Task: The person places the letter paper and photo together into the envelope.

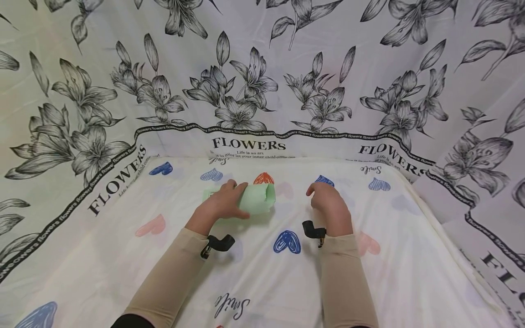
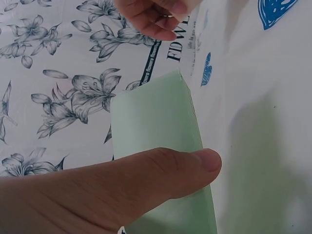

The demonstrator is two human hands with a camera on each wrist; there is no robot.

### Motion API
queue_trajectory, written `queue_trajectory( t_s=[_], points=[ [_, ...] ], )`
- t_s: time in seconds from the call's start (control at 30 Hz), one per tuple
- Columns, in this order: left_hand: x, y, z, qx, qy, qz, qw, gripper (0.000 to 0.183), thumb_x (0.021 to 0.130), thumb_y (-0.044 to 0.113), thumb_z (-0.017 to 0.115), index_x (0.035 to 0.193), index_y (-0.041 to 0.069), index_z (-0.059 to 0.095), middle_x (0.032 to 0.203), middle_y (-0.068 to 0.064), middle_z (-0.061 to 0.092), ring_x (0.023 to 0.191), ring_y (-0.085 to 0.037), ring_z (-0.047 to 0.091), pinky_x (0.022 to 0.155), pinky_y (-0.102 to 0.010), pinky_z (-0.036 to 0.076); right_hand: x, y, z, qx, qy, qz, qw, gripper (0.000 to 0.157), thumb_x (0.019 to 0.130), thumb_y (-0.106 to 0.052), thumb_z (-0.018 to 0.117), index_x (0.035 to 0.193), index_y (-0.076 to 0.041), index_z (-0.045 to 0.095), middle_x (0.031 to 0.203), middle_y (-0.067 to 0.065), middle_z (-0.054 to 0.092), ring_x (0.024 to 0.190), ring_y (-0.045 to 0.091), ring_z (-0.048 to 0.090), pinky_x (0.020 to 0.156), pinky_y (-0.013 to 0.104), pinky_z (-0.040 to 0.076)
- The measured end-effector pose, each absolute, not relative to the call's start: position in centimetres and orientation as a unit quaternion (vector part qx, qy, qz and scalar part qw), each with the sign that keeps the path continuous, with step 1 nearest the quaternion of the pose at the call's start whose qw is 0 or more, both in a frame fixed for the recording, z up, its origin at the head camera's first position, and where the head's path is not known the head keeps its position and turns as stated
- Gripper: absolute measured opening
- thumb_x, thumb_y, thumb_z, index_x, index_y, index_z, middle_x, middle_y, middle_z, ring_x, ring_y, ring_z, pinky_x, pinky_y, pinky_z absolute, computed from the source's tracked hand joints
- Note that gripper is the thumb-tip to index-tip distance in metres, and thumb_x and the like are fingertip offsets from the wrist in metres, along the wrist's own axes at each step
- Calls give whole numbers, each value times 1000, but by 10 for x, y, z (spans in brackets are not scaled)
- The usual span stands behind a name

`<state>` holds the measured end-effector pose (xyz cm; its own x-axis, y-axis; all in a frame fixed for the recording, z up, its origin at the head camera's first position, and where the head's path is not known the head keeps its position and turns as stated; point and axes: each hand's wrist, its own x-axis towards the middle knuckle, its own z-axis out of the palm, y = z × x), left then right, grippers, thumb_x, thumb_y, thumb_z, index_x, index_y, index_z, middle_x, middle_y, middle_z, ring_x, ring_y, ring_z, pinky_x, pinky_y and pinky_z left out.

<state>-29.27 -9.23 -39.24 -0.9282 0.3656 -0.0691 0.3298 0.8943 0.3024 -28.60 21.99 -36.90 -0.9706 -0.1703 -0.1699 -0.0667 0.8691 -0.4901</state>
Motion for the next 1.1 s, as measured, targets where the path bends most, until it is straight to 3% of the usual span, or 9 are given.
queue_trajectory(
  t_s=[0.23,0.47,0.63,0.8,0.97,1.1],
  points=[
    [-293,-93,-393,176,972,141,60,104,78,46,86,161,12,34,140,-20,40,121,-34,44,95,-52,48,-282,217,-360,-54,960,-255,101,33,92,6,61,125,4,66,117,25,66,106,40,61,93,52,49],
    [-291,-92,-393,173,973,140,62,104,78,46,87,161,12,34,140,-20,40,120,-34,44,95,-53,49,-283,221,-362,-51,969,-238,54,33,97,-3,61,129,1,67,122,26,64,111,40,59,99,55,47],
    [-292,-92,-393,175,973,138,58,104,78,46,87,160,12,34,140,-20,40,121,-34,44,95,-53,49,-284,222,-362,-47,969,-241,14,35,100,-2,50,132,6,63,131,29,60,119,44,55,104,57,43],
    [-292,-91,-392,176,973,138,60,104,78,46,87,161,12,34,140,-20,40,121,-34,44,95,-53,49,-284,223,-360,-30,969,-246,-4,47,95,3,40,139,9,56,135,34,54,118,45,52,105,60,41],
    [-291,-91,-391,176,972,142,60,103,78,45,87,160,12,34,140,-20,40,121,-34,43,95,-53,49,-285,223,-361,-30,969,-244,-2,50,92,3,34,134,14,58,138,36,52,124,47,51,107,59,39],
    [-291,-91,-391,177,972,141,60,103,78,45,86,160,11,34,139,-20,40,121,-34,44,95,-52,49,-286,223,-361,-12,968,-252,-5,48,94,1,32,130,13,61,134,35,54,117,44,54,105,58,42]
  ],
)
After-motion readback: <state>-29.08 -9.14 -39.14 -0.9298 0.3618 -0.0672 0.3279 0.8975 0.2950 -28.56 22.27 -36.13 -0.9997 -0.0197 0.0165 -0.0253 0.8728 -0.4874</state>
